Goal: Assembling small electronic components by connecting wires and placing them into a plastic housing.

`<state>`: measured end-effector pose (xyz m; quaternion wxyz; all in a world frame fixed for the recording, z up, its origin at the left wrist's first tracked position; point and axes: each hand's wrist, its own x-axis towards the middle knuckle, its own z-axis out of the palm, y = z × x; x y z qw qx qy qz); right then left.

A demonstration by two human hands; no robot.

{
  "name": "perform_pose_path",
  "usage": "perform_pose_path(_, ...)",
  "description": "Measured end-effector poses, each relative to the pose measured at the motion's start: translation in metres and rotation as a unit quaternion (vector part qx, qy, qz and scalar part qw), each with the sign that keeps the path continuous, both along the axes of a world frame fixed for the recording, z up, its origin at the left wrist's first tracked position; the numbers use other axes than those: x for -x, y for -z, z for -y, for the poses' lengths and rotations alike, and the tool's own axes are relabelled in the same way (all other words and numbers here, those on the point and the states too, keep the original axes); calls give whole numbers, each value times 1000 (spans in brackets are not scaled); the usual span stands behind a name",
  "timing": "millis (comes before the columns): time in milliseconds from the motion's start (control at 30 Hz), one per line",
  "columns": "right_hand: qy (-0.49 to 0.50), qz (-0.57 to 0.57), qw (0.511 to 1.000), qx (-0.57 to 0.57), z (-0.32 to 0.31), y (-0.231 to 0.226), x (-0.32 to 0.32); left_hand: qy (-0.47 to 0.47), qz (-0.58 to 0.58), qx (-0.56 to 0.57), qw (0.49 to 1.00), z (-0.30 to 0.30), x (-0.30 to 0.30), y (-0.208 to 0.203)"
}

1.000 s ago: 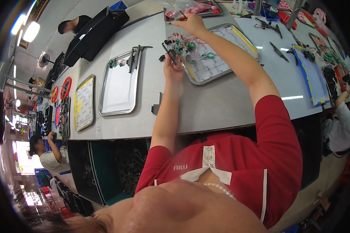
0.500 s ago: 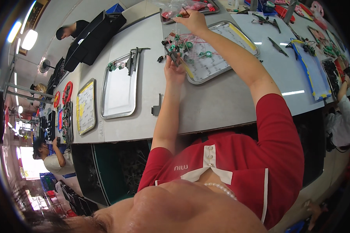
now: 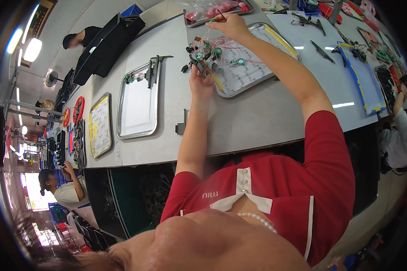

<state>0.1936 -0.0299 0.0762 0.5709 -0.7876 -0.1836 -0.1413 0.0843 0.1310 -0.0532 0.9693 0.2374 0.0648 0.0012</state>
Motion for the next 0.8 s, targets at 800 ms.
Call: perform_pose_path(800,-106,-112,988,-17,25,11,29,-62,13,-50,997,-7,-7,-11)
